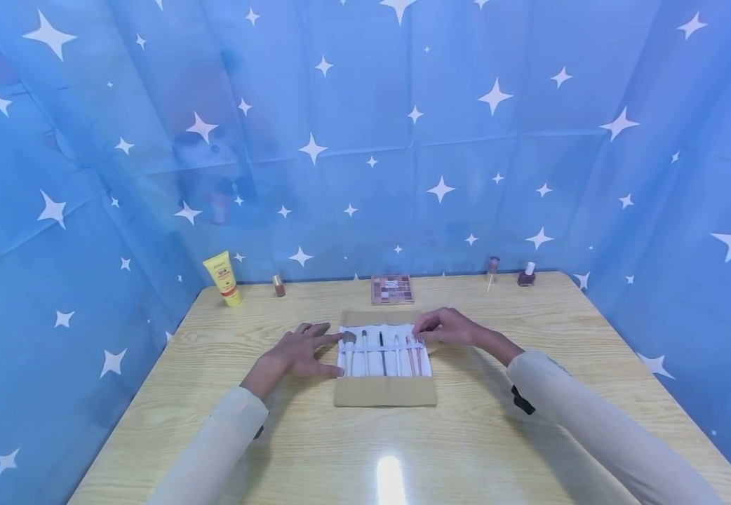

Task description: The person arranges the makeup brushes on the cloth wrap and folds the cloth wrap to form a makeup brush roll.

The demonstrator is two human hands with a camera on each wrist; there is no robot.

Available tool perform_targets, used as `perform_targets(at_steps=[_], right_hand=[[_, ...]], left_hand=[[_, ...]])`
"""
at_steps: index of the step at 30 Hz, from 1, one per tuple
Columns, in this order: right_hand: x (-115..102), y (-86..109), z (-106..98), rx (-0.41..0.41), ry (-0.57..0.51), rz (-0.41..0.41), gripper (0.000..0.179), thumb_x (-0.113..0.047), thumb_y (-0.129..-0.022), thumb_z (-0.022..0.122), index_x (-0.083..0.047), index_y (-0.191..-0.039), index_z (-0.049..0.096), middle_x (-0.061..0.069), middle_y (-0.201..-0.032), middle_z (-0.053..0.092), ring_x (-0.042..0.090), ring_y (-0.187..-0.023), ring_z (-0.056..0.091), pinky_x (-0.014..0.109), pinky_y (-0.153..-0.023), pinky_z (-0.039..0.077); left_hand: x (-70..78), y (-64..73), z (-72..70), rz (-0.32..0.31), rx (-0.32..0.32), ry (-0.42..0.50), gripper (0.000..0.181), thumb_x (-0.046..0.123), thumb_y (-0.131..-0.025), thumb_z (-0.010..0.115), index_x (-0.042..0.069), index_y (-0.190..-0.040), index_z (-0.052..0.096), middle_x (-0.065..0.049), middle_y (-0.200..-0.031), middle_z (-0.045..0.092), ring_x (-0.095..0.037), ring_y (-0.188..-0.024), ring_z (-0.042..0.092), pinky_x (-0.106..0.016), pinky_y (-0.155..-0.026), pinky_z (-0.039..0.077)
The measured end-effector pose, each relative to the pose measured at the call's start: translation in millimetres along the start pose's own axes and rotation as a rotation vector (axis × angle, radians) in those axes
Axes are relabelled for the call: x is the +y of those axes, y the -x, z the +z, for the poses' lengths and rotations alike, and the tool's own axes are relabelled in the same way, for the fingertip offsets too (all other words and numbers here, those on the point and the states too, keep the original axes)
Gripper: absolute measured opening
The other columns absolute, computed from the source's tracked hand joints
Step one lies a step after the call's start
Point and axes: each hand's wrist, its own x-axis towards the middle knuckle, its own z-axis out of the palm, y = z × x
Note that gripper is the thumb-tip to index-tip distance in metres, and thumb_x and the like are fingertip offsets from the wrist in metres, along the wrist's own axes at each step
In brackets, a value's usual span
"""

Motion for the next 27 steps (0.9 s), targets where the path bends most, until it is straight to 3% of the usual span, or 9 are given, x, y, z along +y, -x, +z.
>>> perform_targets(at_steps=[8,17,23,27], right_hand=[[-2,3.9,3,-0.037,-0.007,-0.057,0.015,-0.005,-0.1,0.069,0.003,-0.11,0.077,0.015,-0.106,0.077,0.028,-0.1,0.073,0.026,-0.086,0.059],[-8,1.0,10,0.023,0.043,-0.066,0.009,-0.004,-0.096,0.073,0.003,-0.102,0.077,0.015,-0.098,0.078,0.03,-0.091,0.074,0.03,-0.082,0.06],[-13,3.1,9,0.009,0.081,-0.066,0.008,-0.002,-0.095,0.074,0.001,-0.101,0.077,0.014,-0.099,0.078,0.028,-0.091,0.073,0.032,-0.082,0.06],[-14,4.6,9,-0.002,0.107,-0.08,0.007,-0.002,-0.093,0.076,0.0,-0.099,0.078,0.013,-0.098,0.078,0.023,-0.086,0.071,0.027,-0.079,0.057]], left_hand=[[-0.9,1.8,-1.9,0.016,0.0,-0.017,0.088,0.08,-0.086,0.06,0.039,-0.16,0.039,-0.007,-0.171,0.026,-0.04,-0.155,0.023,-0.067,-0.12,0.025],[-1.1,0.9,-0.6,0.018,0.008,-0.019,0.089,0.082,-0.085,0.059,0.039,-0.16,0.039,-0.006,-0.171,0.027,-0.04,-0.155,0.024,-0.067,-0.12,0.025],[0.0,0.1,-0.5,0.012,0.008,-0.014,0.088,0.082,-0.085,0.058,0.039,-0.16,0.039,-0.006,-0.171,0.026,-0.04,-0.155,0.023,-0.067,-0.12,0.025],[0.3,0.2,-1.2,0.01,0.002,-0.006,0.089,0.082,-0.085,0.059,0.039,-0.16,0.039,-0.006,-0.171,0.026,-0.04,-0.155,0.023,-0.068,-0.12,0.025]])
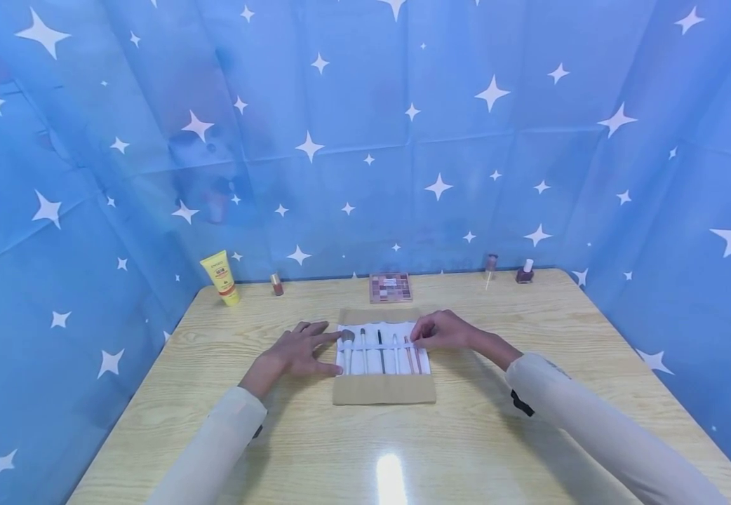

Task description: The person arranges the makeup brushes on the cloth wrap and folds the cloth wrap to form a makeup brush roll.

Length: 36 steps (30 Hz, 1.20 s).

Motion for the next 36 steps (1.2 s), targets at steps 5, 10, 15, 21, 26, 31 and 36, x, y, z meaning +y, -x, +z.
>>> perform_targets(at_steps=[5,10,15,21,26,31,36], right_hand=[[0,2.1,4,-0.005,-0.001,-0.015,0.007,-0.003,-0.093,0.077,0.0,-0.099,0.078,0.014,-0.098,0.077,0.023,-0.087,0.069,0.03,-0.079,0.058],[0,4.7,8,-0.022,-0.005,-0.05,0.007,0.001,-0.094,0.074,0.002,-0.101,0.076,0.018,-0.101,0.072,0.027,-0.088,0.067,0.035,-0.08,0.06],[-1,6.2,9,-0.03,0.02,-0.059,0.008,0.001,-0.096,0.071,0.001,-0.103,0.076,0.018,-0.106,0.07,0.031,-0.096,0.067,0.039,-0.083,0.06],[-12,6.4,17,0.064,0.179,-0.119,0.013,-0.003,-0.095,0.074,-0.003,-0.108,0.077,0.015,-0.117,0.07,0.035,-0.114,0.065,0.052,-0.095,0.055],[-39,10.3,31,0.105,0.321,-0.178,0.011,-0.009,-0.093,0.078,-0.009,-0.104,0.079,0.006,-0.111,0.074,0.031,-0.11,0.068,0.05,-0.093,0.056],[-59,22.6,44,0.018,0.388,-0.208,0.006,-0.016,-0.095,0.077,-0.017,-0.099,0.081,-0.004,-0.094,0.073,0.014,-0.086,0.07,0.025,-0.076,0.059],[-66,36.1,47,0.021,0.452,-0.262,0.006,-0.013,-0.094,0.078,-0.016,-0.098,0.081,-0.007,-0.089,0.069,0.003,-0.075,0.06,0.013,-0.067,0.051]], left_hand=[[-2.4,1.3,1.3,-0.009,-0.007,0.005,0.089,0.083,-0.084,0.059,0.041,-0.16,0.038,-0.005,-0.171,0.026,-0.039,-0.156,0.022,-0.067,-0.121,0.024],[-5.5,3.2,4.8,-0.017,-0.011,0.022,0.089,0.082,-0.085,0.06,0.04,-0.16,0.039,-0.005,-0.171,0.025,-0.04,-0.156,0.02,-0.069,-0.121,0.021],[-6.5,3.9,7.9,-0.029,-0.014,0.044,0.089,0.081,-0.084,0.061,0.04,-0.16,0.04,-0.005,-0.172,0.024,-0.04,-0.157,0.018,-0.072,-0.12,0.018],[-2.7,5.2,5.5,-0.039,-0.026,0.055,0.088,0.079,-0.086,0.062,0.038,-0.16,0.039,-0.007,-0.172,0.023,-0.04,-0.157,0.019,-0.071,-0.12,0.02],[3.0,6.2,2.7,-0.056,-0.036,0.052,0.088,0.078,-0.086,0.062,0.038,-0.161,0.038,-0.008,-0.172,0.022,-0.039,-0.157,0.018,-0.07,-0.12,0.022],[8.9,8.3,0.8,-0.069,-0.038,0.029,0.091,0.08,-0.086,0.061,0.036,-0.161,0.037,-0.009,-0.172,0.02,-0.04,-0.157,0.019,-0.071,-0.119,0.022],[13.8,13.3,-2.4,-0.052,-0.019,-0.002,0.088,0.082,-0.086,0.058,0.033,-0.158,0.045,-0.008,-0.173,0.019,-0.04,-0.156,0.022,-0.07,-0.118,0.026]])
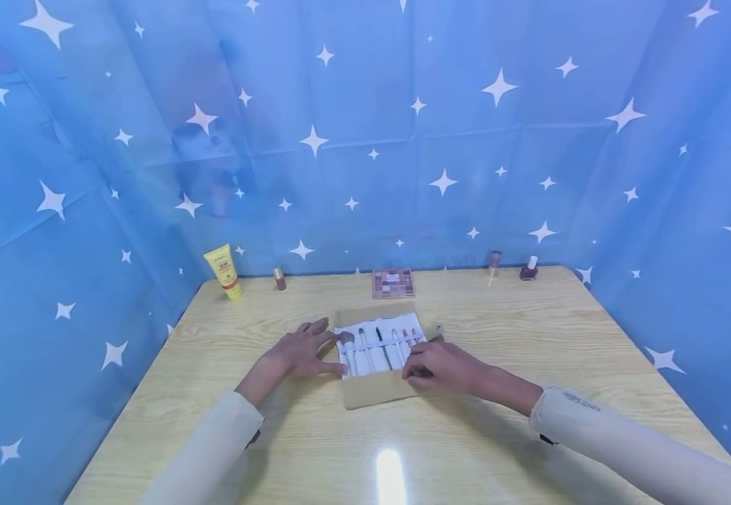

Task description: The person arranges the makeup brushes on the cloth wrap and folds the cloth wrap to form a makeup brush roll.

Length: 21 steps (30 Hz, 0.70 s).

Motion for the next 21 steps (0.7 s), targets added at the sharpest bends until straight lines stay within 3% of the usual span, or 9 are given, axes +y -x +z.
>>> perform_targets(at_steps=[6,11,17,21], right_hand=[[6,9.8,-8,0.033,0.119,-0.033,0.006,-0.012,-0.092,0.079,-0.018,-0.094,0.081,-0.009,-0.089,0.072,0.002,-0.079,0.062,0.025,-0.072,0.056],[14,14.1,-12,0.024,0.219,0.013,0.005,-0.015,-0.091,0.079,-0.019,-0.093,0.081,-0.007,-0.091,0.076,0.008,-0.081,0.068,0.031,-0.07,0.054],[24,14.5,-12,0.044,0.364,0.036,0.008,-0.016,-0.088,0.083,-0.02,-0.094,0.082,-0.003,-0.095,0.077,0.018,-0.086,0.072,0.037,-0.073,0.058],[30,14.2,-14,0.05,0.385,0.06,0.01,-0.011,-0.089,0.081,-0.018,-0.096,0.083,0.001,-0.096,0.076,0.019,-0.087,0.071,0.041,-0.076,0.06]], left_hand=[[5.5,9.8,-7.9,0.091,0.038,-0.018,0.054,0.068,-0.09,0.068,0.028,-0.127,0.07,-0.009,-0.171,0.026,-0.042,-0.153,0.028,-0.068,-0.116,0.032],[12.6,17.0,-8.5,0.199,0.033,0.013,0.025,0.049,-0.089,0.078,0.027,-0.1,0.072,-0.011,-0.165,0.038,-0.044,-0.151,0.032,-0.069,-0.114,0.034],[26.5,24.3,-3.9,0.271,0.01,0.033,0.015,0.042,-0.088,0.081,0.031,-0.095,0.075,-0.009,-0.159,0.048,-0.036,-0.147,0.04,-0.059,-0.114,0.04],[36.7,29.4,-1.9,0.288,-0.017,0.059,0.014,0.039,-0.087,0.082,0.034,-0.099,0.077,-0.008,-0.153,0.053,-0.032,-0.142,0.047,-0.054,-0.113,0.043]])
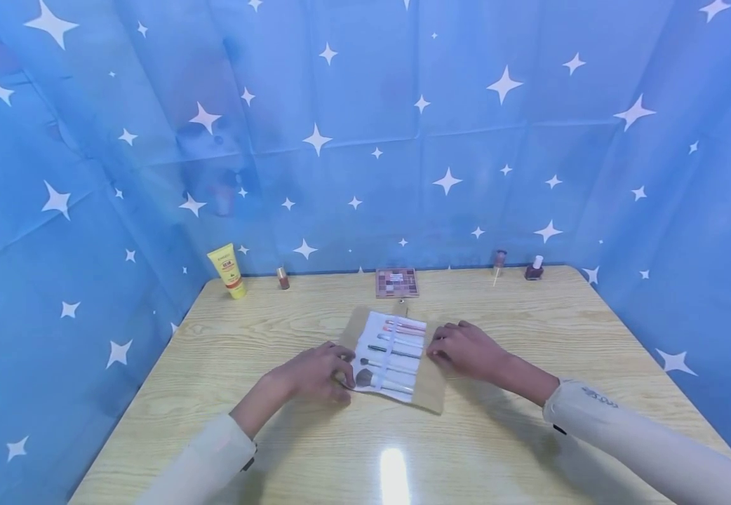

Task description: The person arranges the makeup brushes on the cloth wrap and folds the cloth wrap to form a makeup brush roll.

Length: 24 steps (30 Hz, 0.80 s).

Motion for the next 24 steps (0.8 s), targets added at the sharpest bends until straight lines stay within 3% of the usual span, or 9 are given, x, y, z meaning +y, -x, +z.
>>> perform_targets(at_steps=[10,13,18,21,24], right_hand=[[9,4.5,-1,-0.056,-0.012,0.059,0.02,-0.009,-0.098,0.071,-0.01,-0.116,0.079,0.013,-0.112,0.074,0.032,-0.102,0.071,0.053,-0.083,0.06],[8,7.7,-3,-0.053,-0.05,0.045,0.025,-0.011,-0.1,0.068,-0.007,-0.124,0.075,0.014,-0.119,0.073,0.033,-0.109,0.07,0.054,-0.087,0.059],[2,14.5,-9,-0.054,-0.112,-0.006,0.038,-0.026,-0.102,0.068,-0.006,-0.134,0.069,0.013,-0.13,0.07,0.033,-0.12,0.066,0.059,-0.099,0.053],[-4,19.7,-11,-0.073,-0.118,-0.024,0.049,-0.042,-0.099,0.07,-0.009,-0.136,0.068,0.01,-0.131,0.07,0.032,-0.119,0.067,0.059,-0.1,0.053],[-10,25.9,-9,-0.087,-0.136,-0.034,0.057,-0.052,-0.093,0.074,-0.012,-0.134,0.069,0.005,-0.126,0.072,0.028,-0.113,0.069,0.055,-0.098,0.055]], left_hand=[[29.6,2.3,7.2,0.068,-0.023,0.016,0.029,0.044,-0.09,0.079,0.035,-0.118,0.077,-0.005,-0.152,0.054,-0.026,-0.137,0.049,-0.051,-0.105,0.05],[30.6,4.5,10.0,0.08,0.012,0.007,0.038,0.044,-0.092,0.077,0.033,-0.128,0.073,-0.003,-0.15,0.056,-0.025,-0.136,0.051,-0.05,-0.105,0.05],[25.5,10.3,14.3,0.032,0.114,-0.022,0.054,0.046,-0.093,0.076,0.024,-0.141,0.065,-0.003,-0.144,0.06,-0.022,-0.132,0.056,-0.046,-0.108,0.051],[22.0,11.3,18.0,0.028,0.15,-0.06,0.056,0.045,-0.092,0.078,0.018,-0.14,0.065,-0.004,-0.138,0.063,-0.021,-0.125,0.06,-0.04,-0.104,0.054],[20.2,10.6,23.3,0.047,0.175,-0.098,0.047,0.04,-0.092,0.079,0.015,-0.131,0.07,-0.003,-0.129,0.067,-0.018,-0.116,0.064,-0.033,-0.096,0.057]])
